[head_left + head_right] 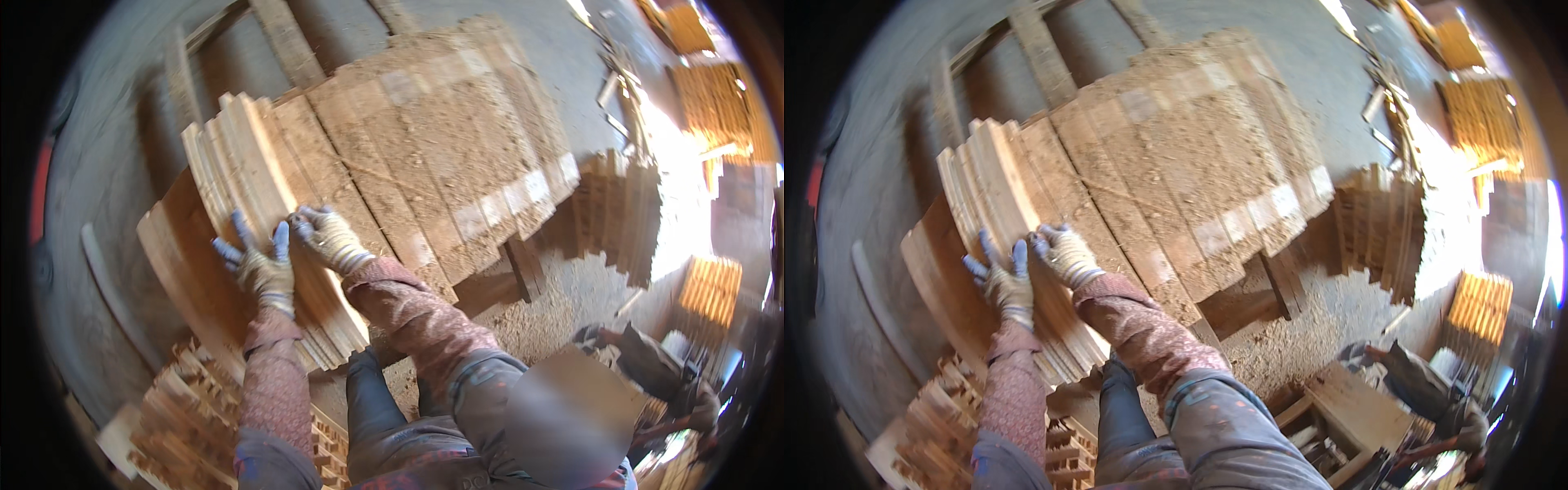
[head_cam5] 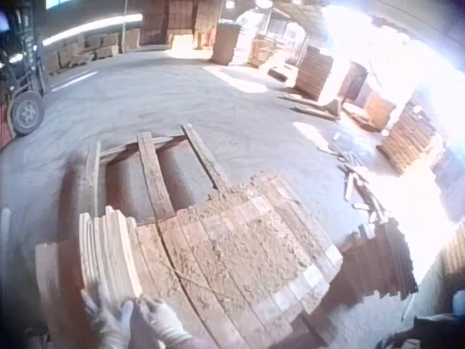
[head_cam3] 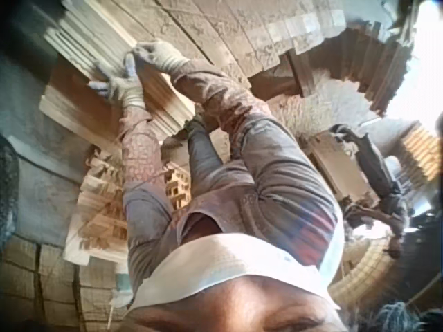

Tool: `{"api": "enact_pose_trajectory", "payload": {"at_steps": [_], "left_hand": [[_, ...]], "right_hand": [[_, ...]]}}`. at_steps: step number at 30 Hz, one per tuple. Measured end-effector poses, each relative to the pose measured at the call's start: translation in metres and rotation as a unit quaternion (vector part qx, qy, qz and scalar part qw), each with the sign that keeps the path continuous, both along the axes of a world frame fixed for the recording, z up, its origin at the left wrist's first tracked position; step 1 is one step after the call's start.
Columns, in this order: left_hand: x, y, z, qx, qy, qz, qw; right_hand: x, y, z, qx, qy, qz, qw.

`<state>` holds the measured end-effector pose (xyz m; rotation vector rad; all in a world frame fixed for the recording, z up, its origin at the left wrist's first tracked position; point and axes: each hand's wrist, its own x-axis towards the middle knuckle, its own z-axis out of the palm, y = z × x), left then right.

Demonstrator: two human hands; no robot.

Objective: The person repeatedly picks up small wooden planks from a pile and stacks them neatly on a wooden pallet. The person wears gloves and handles the planks one by one or in small groups, aligning them to form a uniform stack.

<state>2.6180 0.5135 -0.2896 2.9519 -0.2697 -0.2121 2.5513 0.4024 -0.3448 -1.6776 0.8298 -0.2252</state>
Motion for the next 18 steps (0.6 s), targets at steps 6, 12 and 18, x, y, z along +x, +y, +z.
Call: {"api": "enact_pose_trajectory", "payload": {"at_steps": [6,12,18], "left_hand": [[-0.015,-0.037,0.019,0.039,0.024,-0.022,0.999],[-0.016,-0.023,-0.025,0.165,-0.090,-0.023,0.982],[-0.017,-0.032,-0.031,0.139,-0.134,-0.042,0.980]], "right_hand": [[-0.082,-0.127,0.013,0.002,0.025,0.033,0.999],[-0.170,-0.367,0.071,-0.255,0.339,-0.136,0.895],[-0.192,-0.525,0.026,-0.220,0.410,-0.237,0.853]]}}
